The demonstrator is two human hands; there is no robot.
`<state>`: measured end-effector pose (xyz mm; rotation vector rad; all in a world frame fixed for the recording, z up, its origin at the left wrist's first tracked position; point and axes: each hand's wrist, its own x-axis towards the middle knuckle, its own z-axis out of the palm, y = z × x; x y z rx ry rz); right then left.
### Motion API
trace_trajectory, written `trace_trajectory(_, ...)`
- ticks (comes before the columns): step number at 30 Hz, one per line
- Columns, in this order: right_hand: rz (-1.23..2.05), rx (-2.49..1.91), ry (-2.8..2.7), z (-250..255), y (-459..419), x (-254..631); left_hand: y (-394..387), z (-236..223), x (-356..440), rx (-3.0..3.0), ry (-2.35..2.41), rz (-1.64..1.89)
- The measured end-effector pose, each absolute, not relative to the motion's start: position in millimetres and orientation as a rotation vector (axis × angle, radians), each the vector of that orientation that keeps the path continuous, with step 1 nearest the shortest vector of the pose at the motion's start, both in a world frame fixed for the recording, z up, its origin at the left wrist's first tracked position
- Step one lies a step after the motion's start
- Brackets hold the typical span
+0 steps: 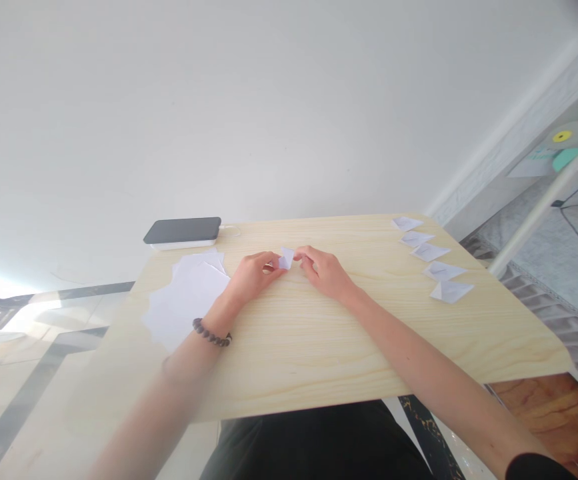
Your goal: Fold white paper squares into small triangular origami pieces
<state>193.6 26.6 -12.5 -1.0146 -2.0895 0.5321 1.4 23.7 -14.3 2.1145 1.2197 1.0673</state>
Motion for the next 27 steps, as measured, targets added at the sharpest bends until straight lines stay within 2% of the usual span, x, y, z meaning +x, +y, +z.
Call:
trace_trajectory(13,0.407,-0.949,-2.137,-12,26,191,20,-3,-1,2.563,1.268,0.73)
trace_trajectory(27,0.323,-0.995,-2.443,2,27,205,23,-6,-7,2.529,1.281,0.716)
